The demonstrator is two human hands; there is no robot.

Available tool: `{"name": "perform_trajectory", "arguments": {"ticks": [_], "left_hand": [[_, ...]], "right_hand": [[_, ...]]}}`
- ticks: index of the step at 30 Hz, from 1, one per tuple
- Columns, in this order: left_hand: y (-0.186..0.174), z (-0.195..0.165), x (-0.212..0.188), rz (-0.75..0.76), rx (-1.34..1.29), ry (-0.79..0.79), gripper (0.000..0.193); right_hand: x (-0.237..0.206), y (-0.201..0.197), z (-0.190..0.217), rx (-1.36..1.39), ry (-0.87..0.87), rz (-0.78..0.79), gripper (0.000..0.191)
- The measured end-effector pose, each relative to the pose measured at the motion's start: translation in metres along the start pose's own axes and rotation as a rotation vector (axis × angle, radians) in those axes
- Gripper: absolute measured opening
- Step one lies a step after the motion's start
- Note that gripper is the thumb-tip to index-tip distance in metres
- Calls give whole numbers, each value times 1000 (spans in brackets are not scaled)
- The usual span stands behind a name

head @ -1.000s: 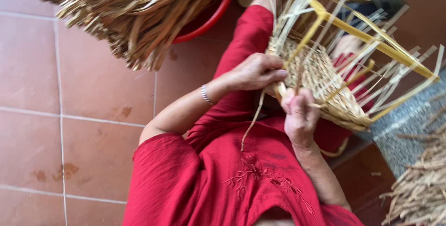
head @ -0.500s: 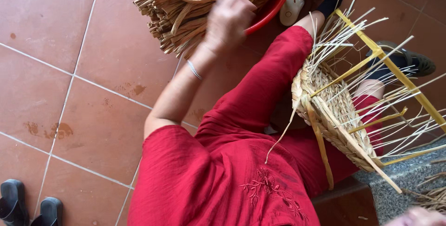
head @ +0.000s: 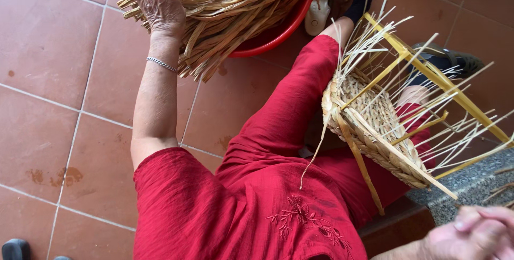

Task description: The person sits on the floor weaving a basket from dried straw strips around a bamboo frame, threading and tightening strips over the woven base and up the upright stakes, working the basket on their lap and reaching to a pile of material beside them.

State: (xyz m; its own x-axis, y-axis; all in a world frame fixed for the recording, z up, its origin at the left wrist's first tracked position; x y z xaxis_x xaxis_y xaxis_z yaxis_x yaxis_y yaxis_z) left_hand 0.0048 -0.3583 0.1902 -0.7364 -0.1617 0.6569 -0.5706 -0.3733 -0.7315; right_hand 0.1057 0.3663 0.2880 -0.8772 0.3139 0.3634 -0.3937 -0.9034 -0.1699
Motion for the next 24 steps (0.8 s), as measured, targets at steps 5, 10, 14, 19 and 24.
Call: {"name": "perform_trajectory", "arguments": {"ticks": [5, 10, 14, 19, 24], "left_hand": [[-69, -54, 33, 55, -585, -90, 13], [-214, -184, 22, -44, -1221, 331, 28], [-292, -253, 0, 117, -1469, 737, 35], [-304, -260, 7, 116, -1743, 687, 29], [-227, -248, 16, 242, -1618, 265, 20]], "right_hand": [[13, 75, 52, 14, -155, 136, 18], [7, 181, 113, -308, -507, 520, 24], [-9, 227, 133, -436, -771, 668, 38], [7, 217, 114, -212, -560, 627, 28], [77, 124, 96, 397, -92, 166, 25]]}}
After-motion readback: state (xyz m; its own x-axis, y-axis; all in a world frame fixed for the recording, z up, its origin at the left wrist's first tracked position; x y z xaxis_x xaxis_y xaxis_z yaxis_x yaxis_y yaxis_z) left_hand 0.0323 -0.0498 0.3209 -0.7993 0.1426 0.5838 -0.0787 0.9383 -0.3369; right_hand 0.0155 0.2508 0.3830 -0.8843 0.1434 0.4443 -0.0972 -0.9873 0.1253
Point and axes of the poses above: each hand's wrist, its own x-axis towards the middle knuckle, its own y-axis out of the palm, z = x × y, the point moved 9 cm from there along x, towards the middle knuckle, and after that the axes turned 7 degrees about -x, right-handed, at the moved point
